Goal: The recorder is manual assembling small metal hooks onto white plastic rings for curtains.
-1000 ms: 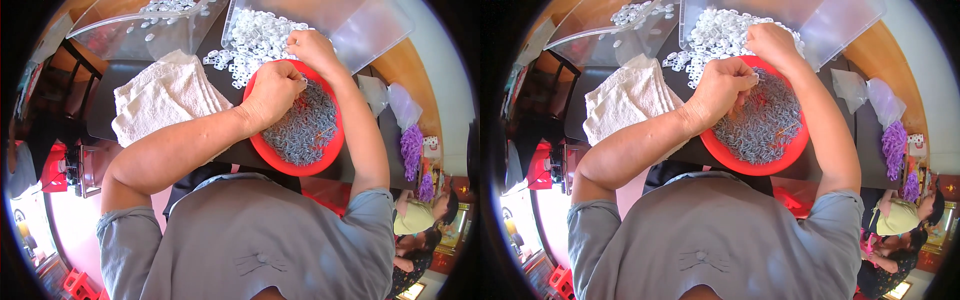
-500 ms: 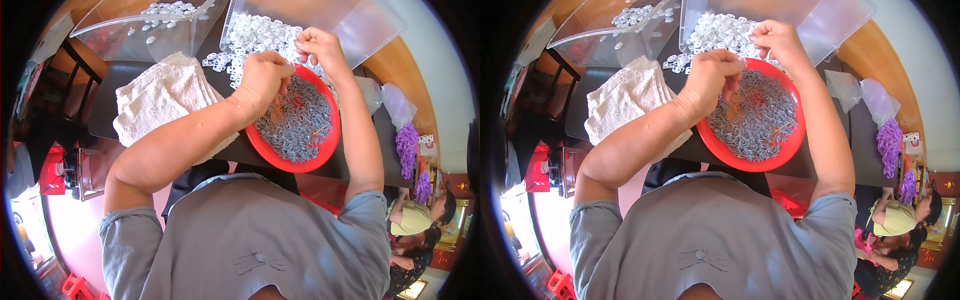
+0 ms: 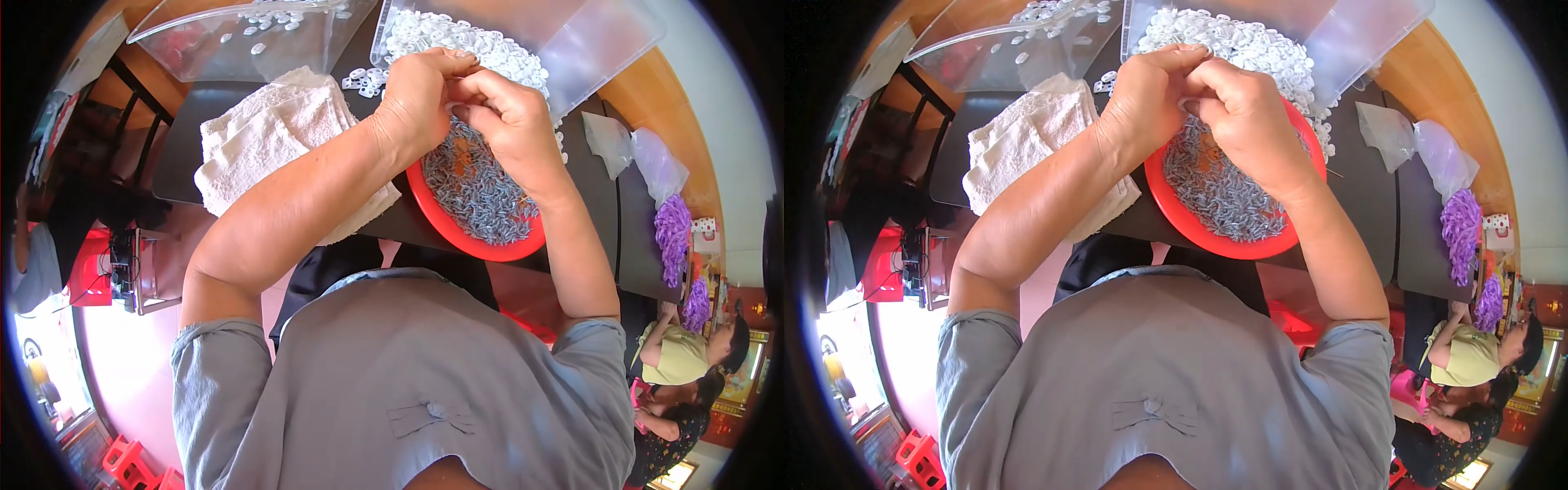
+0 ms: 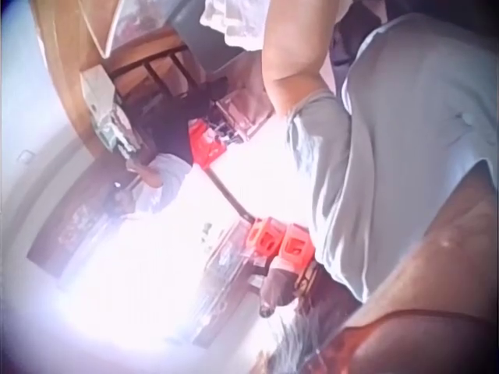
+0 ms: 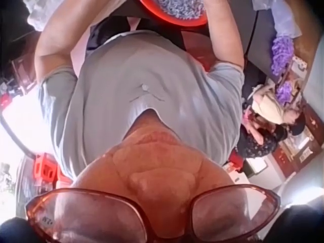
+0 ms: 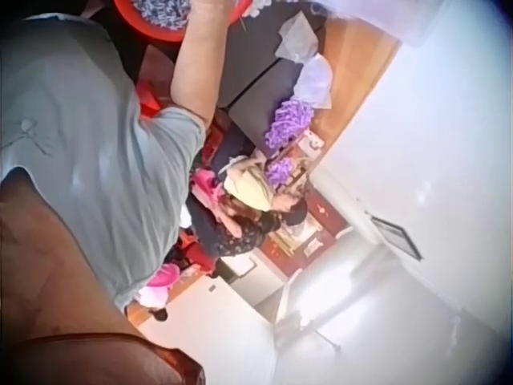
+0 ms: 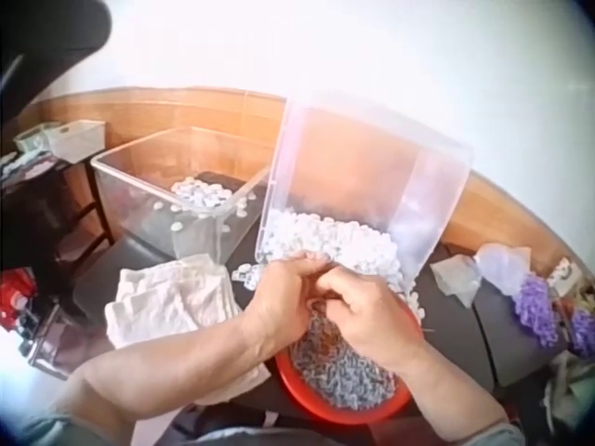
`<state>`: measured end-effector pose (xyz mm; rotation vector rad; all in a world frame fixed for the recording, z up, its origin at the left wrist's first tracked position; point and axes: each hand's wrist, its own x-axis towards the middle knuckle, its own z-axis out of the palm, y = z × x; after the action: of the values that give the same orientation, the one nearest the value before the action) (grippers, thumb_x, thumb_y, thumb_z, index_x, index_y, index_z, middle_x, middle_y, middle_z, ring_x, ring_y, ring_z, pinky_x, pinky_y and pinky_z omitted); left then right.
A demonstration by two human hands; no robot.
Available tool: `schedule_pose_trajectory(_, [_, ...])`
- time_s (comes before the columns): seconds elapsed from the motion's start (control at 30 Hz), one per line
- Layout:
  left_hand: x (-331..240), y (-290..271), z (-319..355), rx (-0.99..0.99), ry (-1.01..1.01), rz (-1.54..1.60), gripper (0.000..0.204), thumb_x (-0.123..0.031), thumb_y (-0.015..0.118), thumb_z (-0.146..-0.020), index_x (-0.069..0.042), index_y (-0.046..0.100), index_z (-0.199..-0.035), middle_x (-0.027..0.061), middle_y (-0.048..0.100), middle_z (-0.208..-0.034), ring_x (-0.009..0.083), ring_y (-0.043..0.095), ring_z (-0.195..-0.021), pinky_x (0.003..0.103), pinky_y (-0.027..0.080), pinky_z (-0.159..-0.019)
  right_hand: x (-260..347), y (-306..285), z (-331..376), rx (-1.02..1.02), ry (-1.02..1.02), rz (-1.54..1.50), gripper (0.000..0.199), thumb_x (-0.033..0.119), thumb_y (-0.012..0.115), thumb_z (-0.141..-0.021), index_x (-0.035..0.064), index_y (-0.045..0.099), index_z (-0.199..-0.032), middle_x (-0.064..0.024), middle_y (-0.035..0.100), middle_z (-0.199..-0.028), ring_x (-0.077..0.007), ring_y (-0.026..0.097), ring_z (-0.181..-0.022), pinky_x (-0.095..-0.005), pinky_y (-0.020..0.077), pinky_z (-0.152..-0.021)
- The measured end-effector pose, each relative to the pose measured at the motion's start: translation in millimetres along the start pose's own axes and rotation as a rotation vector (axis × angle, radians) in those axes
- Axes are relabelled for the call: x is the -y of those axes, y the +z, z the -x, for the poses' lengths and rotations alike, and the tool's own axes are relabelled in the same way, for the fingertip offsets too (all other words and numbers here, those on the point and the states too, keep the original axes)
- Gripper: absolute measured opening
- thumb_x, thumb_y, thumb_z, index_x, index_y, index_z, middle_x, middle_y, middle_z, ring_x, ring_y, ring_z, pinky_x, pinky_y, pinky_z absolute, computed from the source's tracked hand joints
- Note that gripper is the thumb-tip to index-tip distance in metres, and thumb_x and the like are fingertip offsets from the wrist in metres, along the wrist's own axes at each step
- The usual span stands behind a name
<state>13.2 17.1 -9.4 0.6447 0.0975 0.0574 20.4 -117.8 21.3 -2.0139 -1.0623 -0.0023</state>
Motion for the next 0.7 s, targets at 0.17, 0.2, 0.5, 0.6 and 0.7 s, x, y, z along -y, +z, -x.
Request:
schedule_pose_trajectory(0.17, [-2.4,-0.3,2.0,0.011,-0.021,0.063,0.013,-0.006,0.054,-0.088,0.003,0.058,-0.095,0.0146,0.061,-0.089,0.0251,0.059,-0.085,0.036,0.047,-0.078,4.2,7.0,4.9,-0.096,0.049,-0.154,0.017,-0.001,0.059,-0.088,-0.0001,0.064,-0.105,-0.0029,0.068,-0.095,-0.0056,0.061,-0.084,-0.0189,0.0422,-0.062])
schedule_pose_trajectory(0.2, [-2.6,-0.6,2.2,0.025,-0.026,0.083,0.014,-0.006,0.053,-0.088,0.004,0.057,-0.097,0.0154,0.061,-0.091,0.0255,0.058,-0.085,0.037,0.047,-0.079,5.8,9.0,5.7,-0.094,0.05,-0.154,0.017,-0.001,0.059,-0.088,-0.0001,0.064,-0.105,-0.0029,0.068,-0.095,-0.0056,0.061,-0.084,-0.0189,0.0422,-0.062])
schedule_pose_trajectory(0.5, [-4.6,5.3,7.6,-0.017,-0.061,0.065,0.027,-0.013,0.047,-0.094,0.01,0.053,-0.108,0.0201,0.059,-0.104,0.0299,0.058,-0.098,0.043,0.047,-0.092,9.1,16.3,8.6,-0.19,0.244,-0.361,0.019,0.005,0.063,-0.088,0.0029,0.067,-0.106,-0.0012,0.068,-0.095,-0.005,0.06,-0.081,-0.0187,0.0422,-0.062])
schedule_pose_trajectory(0.6, [-6.2,4.2,7.8,0.024,-0.096,0.078,0.027,-0.014,0.047,-0.094,0.009,0.053,-0.107,0.0205,0.059,-0.105,0.03,0.058,-0.098,0.043,0.047,-0.093,11.1,15.0,11.1,-0.199,0.283,-0.351,0.019,0.007,0.064,-0.088,0.003,0.067,-0.106,-0.0008,0.069,-0.091,-0.0047,0.06,-0.079,-0.019,0.0423,-0.062])
schedule_pose_trajectory(0.7, [-5.9,6.3,10.2,0.043,-0.092,0.061,0.027,-0.014,0.046,-0.094,0.009,0.053,-0.106,0.0205,0.059,-0.105,0.0301,0.058,-0.098,0.043,0.047,-0.093,10.5,13.0,11.4,-0.175,0.272,-0.334,0.018,0.007,0.064,-0.088,0.0032,0.068,-0.105,-0.0004,0.069,-0.088,-0.0046,0.06,-0.078,-0.0191,0.0423,-0.061])
